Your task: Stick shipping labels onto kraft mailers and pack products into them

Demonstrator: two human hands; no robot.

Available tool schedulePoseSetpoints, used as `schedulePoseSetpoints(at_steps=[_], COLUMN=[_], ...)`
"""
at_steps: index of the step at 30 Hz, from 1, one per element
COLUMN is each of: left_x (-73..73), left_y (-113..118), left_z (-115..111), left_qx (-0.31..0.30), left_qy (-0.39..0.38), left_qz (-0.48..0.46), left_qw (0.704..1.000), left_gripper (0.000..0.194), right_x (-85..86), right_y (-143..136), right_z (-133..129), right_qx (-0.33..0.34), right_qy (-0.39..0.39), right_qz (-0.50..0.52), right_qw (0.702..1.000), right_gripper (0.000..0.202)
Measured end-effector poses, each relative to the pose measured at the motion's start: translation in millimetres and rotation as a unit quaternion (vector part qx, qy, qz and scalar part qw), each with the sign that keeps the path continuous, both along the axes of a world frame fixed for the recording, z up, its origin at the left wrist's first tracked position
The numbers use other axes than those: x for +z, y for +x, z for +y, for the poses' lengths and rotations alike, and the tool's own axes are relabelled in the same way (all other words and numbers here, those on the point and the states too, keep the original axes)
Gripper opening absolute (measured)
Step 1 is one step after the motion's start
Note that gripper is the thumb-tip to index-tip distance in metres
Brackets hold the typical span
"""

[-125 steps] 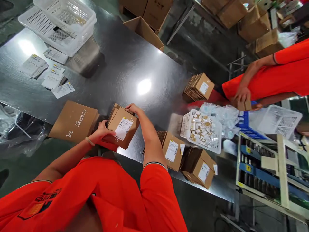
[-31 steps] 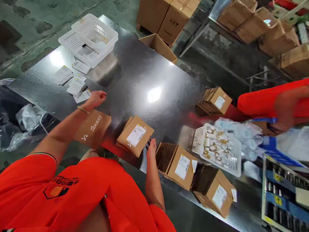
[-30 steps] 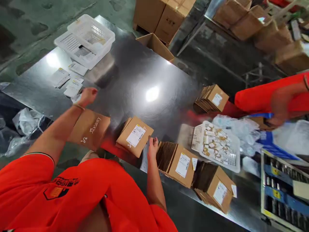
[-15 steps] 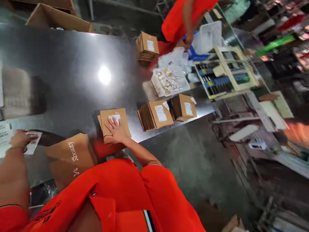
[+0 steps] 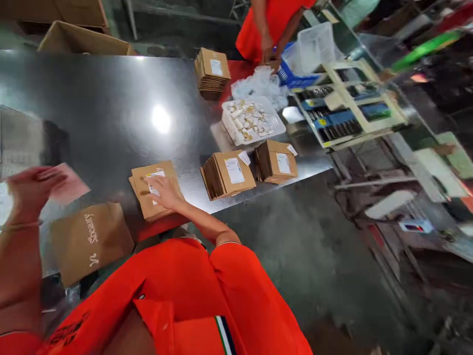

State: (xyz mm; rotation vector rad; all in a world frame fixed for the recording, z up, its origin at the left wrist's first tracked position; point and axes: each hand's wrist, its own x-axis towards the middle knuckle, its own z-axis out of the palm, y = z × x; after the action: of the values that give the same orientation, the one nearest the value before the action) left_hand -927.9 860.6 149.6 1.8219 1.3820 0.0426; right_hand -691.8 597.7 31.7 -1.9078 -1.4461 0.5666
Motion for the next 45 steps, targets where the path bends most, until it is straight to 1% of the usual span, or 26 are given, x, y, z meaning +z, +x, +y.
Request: schedulePoseSetpoints(at_steps=[1,2,3,4,5,6,7,9,11,14,19,23,28,30,33,37,41,45], left_x=[2.0,1.8,0.3,-2.0,-4.5,-6.7,-8.6,-11.7,-14.3,-16.7,-12.7,-4.2,5.5,8.2,10.9,13.6,13.8,6.5], left_y=[16,32,48,63,76,86,93,100,100,96,96,94,91,91,90,89,86,84], left_z=[-23,-45,-67,-87,-104,-118,-129,-142,-146,-147,-151,-154,-157,-157,-157,-156,-154,-149], left_qx=[0.017,0.023,0.017,-0.001,-0.022,-0.040,-0.051,-0.066,-0.076,-0.092,-0.118,-0.136,-0.136,-0.133,-0.111,-0.092,-0.107,-0.132], left_qy=[0.015,0.011,-0.013,-0.050,-0.090,-0.122,-0.139,-0.150,-0.149,-0.148,-0.141,-0.133,-0.135,-0.140,-0.147,-0.149,-0.151,-0.134], left_qz=[-0.083,-0.154,-0.214,-0.265,-0.298,-0.312,-0.319,-0.318,-0.305,-0.282,-0.261,-0.266,-0.260,-0.257,-0.252,-0.251,-0.260,-0.266], left_qw=[0.996,0.988,0.976,0.963,0.950,0.941,0.936,0.934,0.938,0.944,0.948,0.945,0.946,0.947,0.950,0.952,0.948,0.945], left_gripper=[0.036,0.036,0.036,0.037,0.039,0.041,0.042,0.042,0.040,0.037,0.033,0.030,0.028,0.024,0.021,0.020,0.024,0.031], right_x=[5.0,10.3,16.0,22.0,28.3,34.6,40.9,52.6,62.6,73.9,84.5,87.5,88.8,89.1,89.8,92.1,94.1,94.4], right_y=[7,15,22,30,36,42,47,54,59,62,64,64,62,61,60,61,59,56], right_z=[0,1,1,2,1,0,-2,-8,-15,-22,-21,-20,-19,-18,-17,-16,-14,-11], right_qx=[-0.043,-0.079,-0.102,-0.110,-0.105,-0.094,-0.080,-0.055,-0.028,0.017,0.066,0.093,0.105,0.107,0.107,0.110,0.115,0.126], right_qy=[0.032,0.056,0.070,0.078,0.082,0.085,0.085,0.078,0.063,0.047,0.032,0.027,0.023,0.018,0.017,0.029,0.028,0.028], right_qz=[0.064,0.128,0.185,0.234,0.273,0.301,0.320,0.336,0.323,0.285,0.251,0.241,0.238,0.240,0.236,0.212,0.212,0.244], right_qw=[0.996,0.987,0.975,0.963,0.953,0.945,0.940,0.937,0.944,0.957,0.965,0.966,0.965,0.965,0.966,0.971,0.970,0.961], right_gripper=[0.043,0.034,0.028,0.026,0.026,0.027,0.028,0.030,0.031,0.030,0.025,0.026,0.030,0.032,0.034,0.034,0.032,0.033])
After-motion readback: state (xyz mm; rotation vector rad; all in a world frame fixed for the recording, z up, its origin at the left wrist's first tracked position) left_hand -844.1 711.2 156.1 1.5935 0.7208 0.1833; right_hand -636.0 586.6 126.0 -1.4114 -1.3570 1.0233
